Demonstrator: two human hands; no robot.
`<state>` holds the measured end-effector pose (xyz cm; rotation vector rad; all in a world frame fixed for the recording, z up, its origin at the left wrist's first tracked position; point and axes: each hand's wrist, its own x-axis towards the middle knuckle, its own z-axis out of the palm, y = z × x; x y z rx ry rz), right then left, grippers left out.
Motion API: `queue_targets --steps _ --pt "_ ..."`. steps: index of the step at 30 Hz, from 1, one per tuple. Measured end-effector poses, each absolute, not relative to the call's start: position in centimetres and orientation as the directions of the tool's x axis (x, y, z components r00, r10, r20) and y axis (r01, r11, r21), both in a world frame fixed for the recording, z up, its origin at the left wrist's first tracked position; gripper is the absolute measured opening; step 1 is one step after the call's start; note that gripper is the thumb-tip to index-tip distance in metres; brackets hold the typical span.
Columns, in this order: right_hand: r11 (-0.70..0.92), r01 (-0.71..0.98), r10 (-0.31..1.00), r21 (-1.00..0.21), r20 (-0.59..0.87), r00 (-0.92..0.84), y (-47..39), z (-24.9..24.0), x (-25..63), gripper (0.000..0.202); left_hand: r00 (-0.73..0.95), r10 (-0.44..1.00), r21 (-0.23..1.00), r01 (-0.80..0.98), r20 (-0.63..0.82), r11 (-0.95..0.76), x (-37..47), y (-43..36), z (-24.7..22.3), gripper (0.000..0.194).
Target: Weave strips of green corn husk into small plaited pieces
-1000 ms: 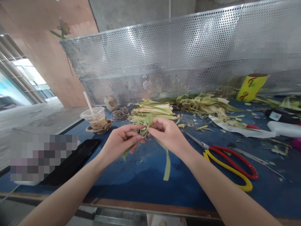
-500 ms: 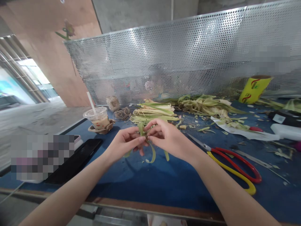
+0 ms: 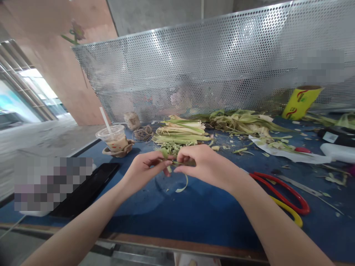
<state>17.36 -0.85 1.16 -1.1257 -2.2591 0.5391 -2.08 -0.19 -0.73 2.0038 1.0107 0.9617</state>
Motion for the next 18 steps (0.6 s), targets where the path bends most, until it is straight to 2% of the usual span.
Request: queue_targets --steps 6,13,18 --pt "0.568 0.601 0.812 -0.562 0.265 -0.520 -0.7 1.5 17.9 0.023 0.442 0.840 0.830 0.302 0.315 -0.469 -2.3 -0.2 -0.8 0.019" --pt "0.523 0.556 0.831 -0.645 0.241 -0.502 -0.6 1.7 18.4 0.020 0.424 0.879 0.934 0.172 0.216 -0.313 -2.2 -0.1 -0.2 0.024" --pt "0.469 0.570 0.866 -0.675 0.225 -0.446 -0.5 1.8 18.4 0.019 0.489 0.859 0.966 0.112 0.150 -0.232 -2.1 -0.1 0.3 0.027"
